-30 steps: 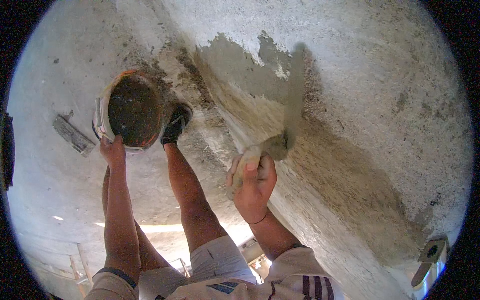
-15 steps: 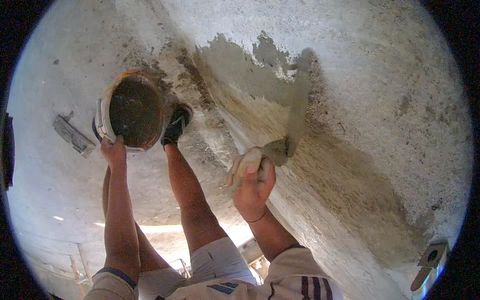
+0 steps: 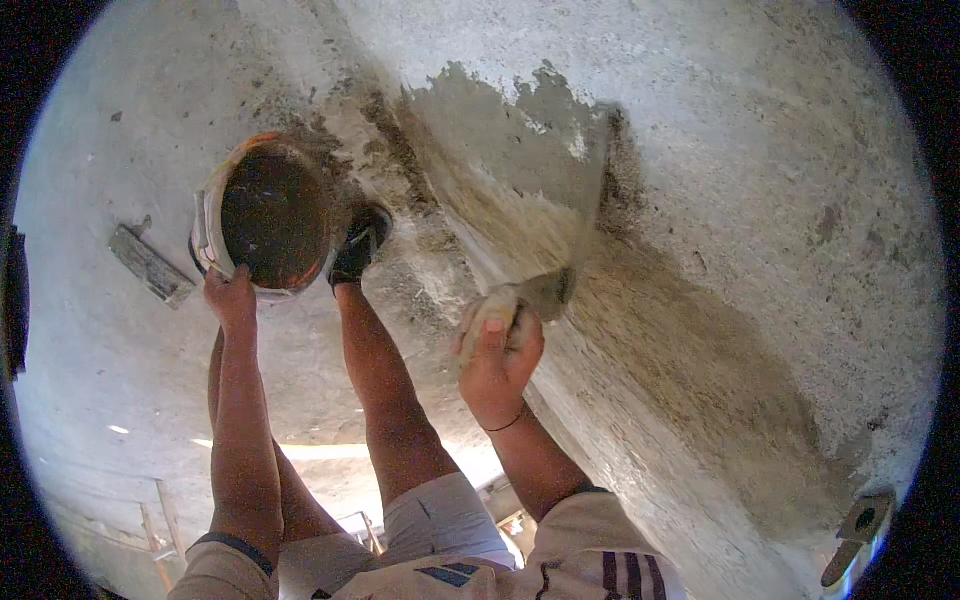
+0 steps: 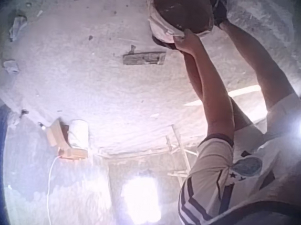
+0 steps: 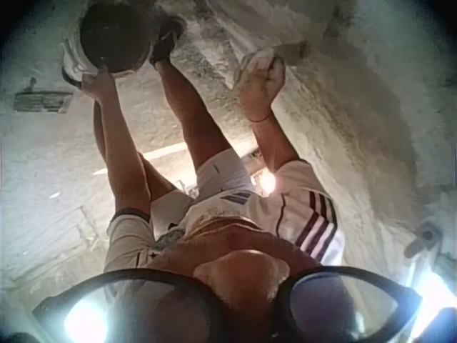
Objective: The person scoops cement from a bucket using a trowel and applies and smooths it onto a wall.
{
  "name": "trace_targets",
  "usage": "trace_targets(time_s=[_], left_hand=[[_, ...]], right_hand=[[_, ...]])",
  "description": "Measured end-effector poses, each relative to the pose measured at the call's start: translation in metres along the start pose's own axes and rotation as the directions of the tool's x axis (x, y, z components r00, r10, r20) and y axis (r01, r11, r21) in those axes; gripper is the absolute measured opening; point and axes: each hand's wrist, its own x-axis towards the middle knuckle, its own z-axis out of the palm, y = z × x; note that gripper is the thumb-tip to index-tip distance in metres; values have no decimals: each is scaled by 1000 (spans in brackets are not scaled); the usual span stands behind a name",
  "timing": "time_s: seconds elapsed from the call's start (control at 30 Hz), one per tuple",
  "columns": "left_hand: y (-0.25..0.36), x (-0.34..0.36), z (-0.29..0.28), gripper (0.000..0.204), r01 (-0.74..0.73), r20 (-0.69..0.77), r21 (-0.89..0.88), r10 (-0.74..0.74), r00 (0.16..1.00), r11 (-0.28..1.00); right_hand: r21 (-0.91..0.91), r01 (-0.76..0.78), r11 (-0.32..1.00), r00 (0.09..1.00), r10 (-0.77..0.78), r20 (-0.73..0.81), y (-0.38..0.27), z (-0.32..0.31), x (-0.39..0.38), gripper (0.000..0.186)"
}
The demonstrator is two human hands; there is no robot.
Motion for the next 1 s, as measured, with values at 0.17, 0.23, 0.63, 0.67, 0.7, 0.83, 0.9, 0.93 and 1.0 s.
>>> trace_targets(time_s=[0.17,0.23,0.63,0.67,0.7,0.83,0.9,0.93,1.0], left_hand=[[-13,5,-2,19,-30,-14,-50,29,999,998],[-9,4,-2,18,-32,-15,-84,30,999,996],[-7,5,0,21,-27,5,-24,27,1000,999],[-11,7,0,21,-20,14,-48,21,1000,999],[-14,7,-1,22,-13,24,-72,15,1000,997],[-5,6,1,23,-6,23,61,5,1000,998],[-4,7,-1,23,18,21,-23,-18,1000,1000],[0,6,0,23,19,20,-26,-19,1000,999],[10,4,1,23,33,38,43,-34,999,999]], right_hand=[[-47,-55,997,989,61,134,6,-2,8,29],[-128,-89,988,970,115,213,8,-2,17,28],[1,-53,999,990,52,131,12,7,3,31],[-35,-138,990,974,142,177,18,5,8,31],[-74,-220,973,948,231,220,22,3,10,31],[5,-243,970,965,241,103,19,-9,9,29],[74,-224,972,973,227,-31,9,-2,-2,31],[72,-222,972,974,225,-31,12,-6,-4,31],[37,-48,998,999,49,-25,22,-17,-6,34]])
